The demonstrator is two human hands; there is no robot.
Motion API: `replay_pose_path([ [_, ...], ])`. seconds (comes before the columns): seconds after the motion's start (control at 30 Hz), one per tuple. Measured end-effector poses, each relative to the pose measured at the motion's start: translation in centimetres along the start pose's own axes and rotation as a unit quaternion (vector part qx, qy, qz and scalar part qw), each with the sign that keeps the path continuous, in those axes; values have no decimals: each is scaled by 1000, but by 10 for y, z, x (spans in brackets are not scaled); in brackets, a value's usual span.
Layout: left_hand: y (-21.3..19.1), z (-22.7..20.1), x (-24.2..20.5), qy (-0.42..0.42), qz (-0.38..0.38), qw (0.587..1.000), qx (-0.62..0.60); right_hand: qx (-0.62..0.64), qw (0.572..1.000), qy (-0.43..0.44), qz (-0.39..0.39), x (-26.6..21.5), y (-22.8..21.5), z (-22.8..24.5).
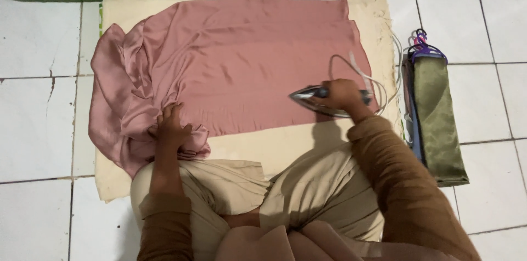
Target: Ironing a pink satin garment on a flat surface on the floor.
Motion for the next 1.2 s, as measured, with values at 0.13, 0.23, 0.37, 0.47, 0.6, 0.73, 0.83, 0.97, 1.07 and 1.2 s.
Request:
replay_pose_path([
  [0.13, -7, -6, -3, 4, -2, 1000, -24, 9, 998, 67, -4, -16, 9, -78],
  [0.23, -10, -9, -4, 1, 1, 1000, -25, 15, 990, 141, -22, -27, 2, -114],
  [0.37, -16, -13, -11, 7, -11, 999, -38, 62, 970, 225, -70, -33, -8, -122],
  [0.47, -27, -20, -18, 5, 1, 999, -37, 78, 957, 255, -114, -29, -7, -130],
  [0.6, -37, -28, -23, -9, 13, 999, -48, 74, 943, 284, -158, -4, 13, -163],
  [0.73, -13, -12, -3, -31, 38, 999, 12, 81, 936, 293, -176, 4, 7, -161],
  [0.83, -15, -14, -3, -17, 25, 999, -20, 107, 927, 292, -211, 11, 1, -163],
  [0.97, 9, 4, 14, -23, 6, 1000, -14, 72, 920, 313, -224, 27, 7, -181],
  [1.07, 0, -2, 6, -18, 12, 1000, -14, 94, 927, 293, -216, 21, -1, -172],
  [1.2, -23, -20, -13, 3, 24, 999, -44, 79, 958, 247, -124, -4, -17, -130],
])
Point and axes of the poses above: each hand's wrist, its own x-axis towards the middle knuckle, its own y-axis out of the palm, z = x × y, the point moved 3 cm from there along x, towards the middle knuckle, and after that the axes turned 8 degrees about x, right-handed, at the moved point
